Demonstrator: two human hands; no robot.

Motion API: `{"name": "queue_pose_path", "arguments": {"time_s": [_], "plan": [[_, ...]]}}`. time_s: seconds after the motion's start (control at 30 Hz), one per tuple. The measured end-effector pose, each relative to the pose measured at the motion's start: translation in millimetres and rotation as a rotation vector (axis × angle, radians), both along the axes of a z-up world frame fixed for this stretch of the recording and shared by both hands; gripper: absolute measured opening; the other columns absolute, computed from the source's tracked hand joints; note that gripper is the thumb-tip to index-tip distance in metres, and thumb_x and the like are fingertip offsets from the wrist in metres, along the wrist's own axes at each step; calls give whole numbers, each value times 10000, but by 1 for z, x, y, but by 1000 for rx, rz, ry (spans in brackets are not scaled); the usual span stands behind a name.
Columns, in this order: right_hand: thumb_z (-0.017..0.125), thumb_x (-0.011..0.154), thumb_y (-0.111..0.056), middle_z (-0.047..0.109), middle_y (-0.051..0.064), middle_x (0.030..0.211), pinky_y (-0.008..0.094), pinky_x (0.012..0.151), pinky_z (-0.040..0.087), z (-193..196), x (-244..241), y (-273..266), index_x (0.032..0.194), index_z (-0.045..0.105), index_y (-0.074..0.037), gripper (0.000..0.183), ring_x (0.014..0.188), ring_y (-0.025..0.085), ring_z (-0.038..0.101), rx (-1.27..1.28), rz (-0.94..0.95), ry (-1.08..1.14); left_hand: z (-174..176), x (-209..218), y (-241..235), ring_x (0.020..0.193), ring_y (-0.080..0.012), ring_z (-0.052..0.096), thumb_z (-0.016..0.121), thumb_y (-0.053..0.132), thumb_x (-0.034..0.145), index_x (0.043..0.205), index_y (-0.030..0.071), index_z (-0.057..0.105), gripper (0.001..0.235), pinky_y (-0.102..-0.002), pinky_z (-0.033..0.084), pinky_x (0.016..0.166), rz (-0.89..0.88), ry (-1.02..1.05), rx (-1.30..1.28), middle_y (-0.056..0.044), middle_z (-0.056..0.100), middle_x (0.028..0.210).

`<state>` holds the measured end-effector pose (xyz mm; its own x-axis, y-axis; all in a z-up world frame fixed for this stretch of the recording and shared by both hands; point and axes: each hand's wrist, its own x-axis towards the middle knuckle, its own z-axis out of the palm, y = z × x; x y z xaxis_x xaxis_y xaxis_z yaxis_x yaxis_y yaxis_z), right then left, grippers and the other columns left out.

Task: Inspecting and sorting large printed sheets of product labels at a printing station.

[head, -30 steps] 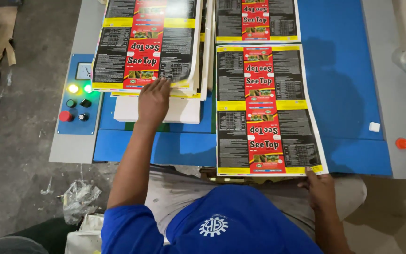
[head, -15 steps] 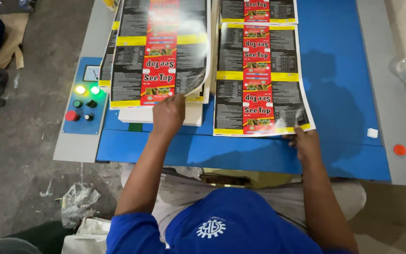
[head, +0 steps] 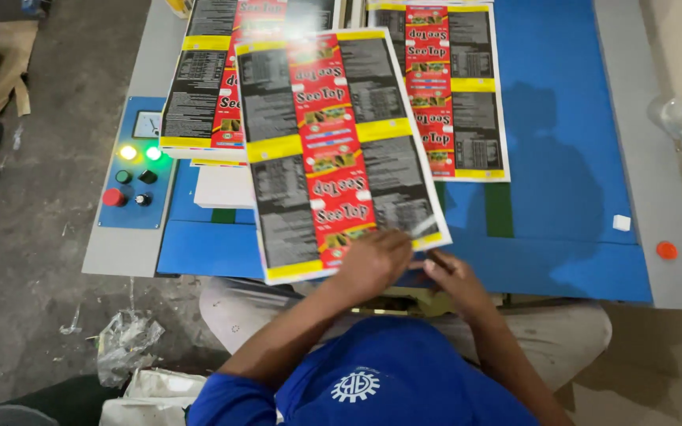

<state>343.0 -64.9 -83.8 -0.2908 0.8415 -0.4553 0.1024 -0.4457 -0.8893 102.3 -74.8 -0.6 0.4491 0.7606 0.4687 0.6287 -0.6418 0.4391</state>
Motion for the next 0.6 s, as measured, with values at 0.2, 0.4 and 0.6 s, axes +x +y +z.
{"name": "queue_pose_path", "arguments": {"time_s": [0.2, 0.4, 0.6], "plan": [[570, 1070, -193, 704, 56, 1208, 262, 874, 538, -28, -1, 1, 1326, 624, 10, 331, 1067, 118, 671, 228, -74, 283, 4, 11, -1, 1052, -356, 687, 733, 226, 839, 1003, -5, 674, 289, -481, 538, 919, -14, -31, 219, -177, 691, 1106], [570, 1019, -165, 741, 107, 974, 323, 539, 510, -12, 36, 0, 1141, 613, -68, 162, 733, 196, 715, 59, -347, 136, -7, -80, 48, 991, -395, 673, 728, 116, 891, 1032, 0, 699, 185, -511, 531, 895, 344, 48, 50, -209, 706, 1040], [571, 1064, -166, 722, 122, 947, 308, 537, 491, -49, 89, -15, 1130, 619, -43, 147, 739, 184, 701, 103, -473, 119, -39, -175, 85, 1409, -438, 507, 679, 264, 999, 1423, -13, 584, 515, -531, 374, 1177, 681, 241, 268, -271, 569, 1479]]}}
